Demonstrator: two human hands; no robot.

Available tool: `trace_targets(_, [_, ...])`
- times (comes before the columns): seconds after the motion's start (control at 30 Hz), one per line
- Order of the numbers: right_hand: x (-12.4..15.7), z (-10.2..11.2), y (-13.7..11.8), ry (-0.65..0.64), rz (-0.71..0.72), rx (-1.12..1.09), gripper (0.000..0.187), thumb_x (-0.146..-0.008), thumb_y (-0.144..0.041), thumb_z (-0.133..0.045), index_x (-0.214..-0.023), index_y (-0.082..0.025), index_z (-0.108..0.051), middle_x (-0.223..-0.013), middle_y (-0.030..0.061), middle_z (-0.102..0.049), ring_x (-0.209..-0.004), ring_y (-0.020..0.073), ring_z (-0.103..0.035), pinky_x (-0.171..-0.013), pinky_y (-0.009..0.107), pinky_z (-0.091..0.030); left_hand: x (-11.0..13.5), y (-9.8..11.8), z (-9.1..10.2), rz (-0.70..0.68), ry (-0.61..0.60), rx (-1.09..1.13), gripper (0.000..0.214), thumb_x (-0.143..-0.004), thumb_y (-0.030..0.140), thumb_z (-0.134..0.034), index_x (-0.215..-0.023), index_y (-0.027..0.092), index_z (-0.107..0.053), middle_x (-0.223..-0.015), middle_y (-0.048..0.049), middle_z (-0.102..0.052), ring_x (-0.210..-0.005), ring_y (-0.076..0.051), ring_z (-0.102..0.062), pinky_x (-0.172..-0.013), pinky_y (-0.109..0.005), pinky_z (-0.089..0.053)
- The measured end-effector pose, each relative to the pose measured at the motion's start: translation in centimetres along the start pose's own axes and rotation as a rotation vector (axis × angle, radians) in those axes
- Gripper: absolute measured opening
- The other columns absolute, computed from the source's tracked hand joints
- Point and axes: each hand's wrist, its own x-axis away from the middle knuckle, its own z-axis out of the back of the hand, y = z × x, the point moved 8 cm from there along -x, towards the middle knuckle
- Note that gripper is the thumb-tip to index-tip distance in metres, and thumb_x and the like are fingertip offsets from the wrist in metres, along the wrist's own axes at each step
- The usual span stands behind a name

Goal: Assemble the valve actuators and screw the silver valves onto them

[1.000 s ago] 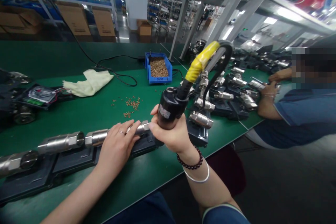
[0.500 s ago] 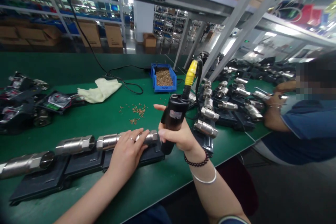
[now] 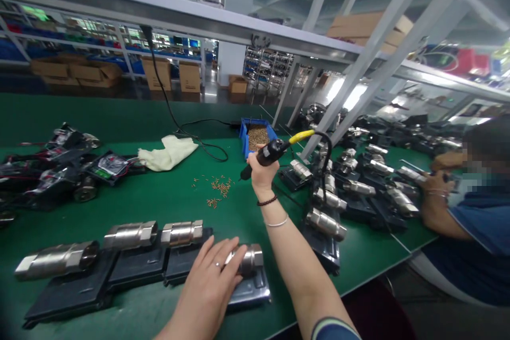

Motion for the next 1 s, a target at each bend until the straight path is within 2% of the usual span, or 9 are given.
trace_targets(0.13, [0.0,-0.8,3.7,0.025,-0.021,0.035,0.021,-0.068,-0.025,-0.072,-0.081,-0.016,-0.058,-0.055,-0.0088,-0.056,-0.047,0.0088,-0.054,-0.052,0.025,-0.046,0.4,0.0,2.1,-0.077,0.088,-0.014,0.034,-0.1,0.023,-0.032,-0.118,0.015,-0.059,-0.115,-0.0081,-0.072,-0.103,-0.023,-0.068,-0.084,-0.043,-0.06])
trace_targets(0.23, [0.3,-0.9,3.6,0.018,-0.036,0.037,0.02,-0.066,-0.022,-0.072,-0.078,-0.016,-0.058,-0.054,-0.0087,-0.056,-0.046,0.0092,-0.053,-0.053,0.025,-0.046,0.7,-0.5,3.7,-0.071,0.156,-0.023,0.032,-0.1,0.019,-0.032,-0.115,0.015,-0.06,-0.108,-0.0071,-0.074,-0.099,-0.021,-0.069,-0.084,-0.039,-0.058])
trace_targets(0.33, [1.0,-0.5,0.8,0.011,-0.04,0.002,0.025,-0.059,-0.02,-0.071,-0.08,-0.018,-0.058,-0.053,-0.0091,-0.057,-0.046,0.0107,-0.054,-0.054,0.027,-0.046,1.0,-1.6,5.1,0.009,0.233,0.028,0.027,-0.099,0.017,-0.037,-0.107,0.016,-0.063,-0.095,-0.0051,-0.076,-0.087,-0.018,-0.07,-0.082,-0.036,-0.055])
trace_targets(0.47, [2.7,0.2,-6.3,-0.043,-0.074,-0.088,0.025,-0.063,-0.025,-0.066,-0.085,-0.022,-0.057,-0.053,-0.01,-0.052,-0.047,0.01,-0.052,-0.056,0.027,-0.047,1.0,-4.0,6.3,0.194,0.316,0.081,0.019,-0.097,0.017,-0.045,-0.096,0.018,-0.065,-0.078,-0.0015,-0.072,-0.071,-0.016,-0.066,-0.072,-0.031,-0.053])
trace_targets(0.57, [4.4,0.2,-11.5,-0.134,-0.181,-0.272,0.025,-0.061,-0.023,-0.064,-0.085,-0.024,-0.059,-0.052,-0.0101,-0.044,-0.044,0.008,-0.044,-0.053,0.024,-0.046,0.7,-4.9,6.3,0.257,0.333,0.052,0.015,-0.096,0.022,-0.051,-0.095,0.017,-0.065,-0.08,-0.003,-0.072,-0.072,-0.018,-0.066,-0.07,-0.033,-0.052])
trace_targets(0.67, [5.9,0.2,-15.2,-0.211,-0.267,-0.387,0.025,-0.059,-0.017,-0.068,-0.083,-0.024,-0.062,-0.052,-0.0093,-0.038,-0.042,0.0065,-0.035,-0.047,0.021,-0.042,0.3,-5.0,6.0,0.289,0.328,0.034,0.02,-0.094,0.03,-0.054,-0.103,0.015,-0.065,-0.088,-0.007,-0.073,-0.08,-0.022,-0.067,-0.074,-0.037,-0.053])
trace_targets(0.8, [7.1,0.1,-17.3,-0.286,-0.283,-0.442,0.026,-0.06,-0.016,-0.074,-0.084,-0.022,-0.065,-0.051,-0.0094,-0.033,-0.042,0.0061,-0.03,-0.044,0.019,-0.04,0.2,-4.3,5.9,0.271,0.319,0.137,0.015,-0.093,0.028,-0.056,-0.1,0.018,-0.066,-0.084,-0.0042,-0.073,-0.077,-0.02,-0.066,-0.072,-0.034,-0.052])
trace_targets(0.9, [7.6,-0.2,-17.5,-0.332,-0.288,-0.446,0.026,-0.062,-0.017,-0.075,-0.085,-0.022,-0.066,-0.051,-0.0095,-0.032,-0.041,0.0061,-0.028,-0.044,0.019,-0.041,0.4,-3.9,6.2,0.257,0.32,0.192,0.01,-0.093,0.02,-0.057,-0.09,0.019,-0.066,-0.077,-0.001,-0.072,-0.071,-0.017,-0.064,-0.07,-0.031,-0.049])
trace_targets(1.0, [8.0,-0.8,-17.5,-0.393,-0.287,-0.436,0.025,-0.064,-0.019,-0.075,-0.086,-0.023,-0.066,-0.051,-0.0095,-0.033,-0.041,0.0061,-0.028,-0.045,0.019,-0.041,0.4,-3.7,6.4,0.234,0.293,0.125,0.015,-0.093,0.019,-0.054,-0.083,0.018,-0.064,-0.071,-0.0012,-0.069,-0.068,-0.018,-0.061,-0.068,-0.032,-0.046])
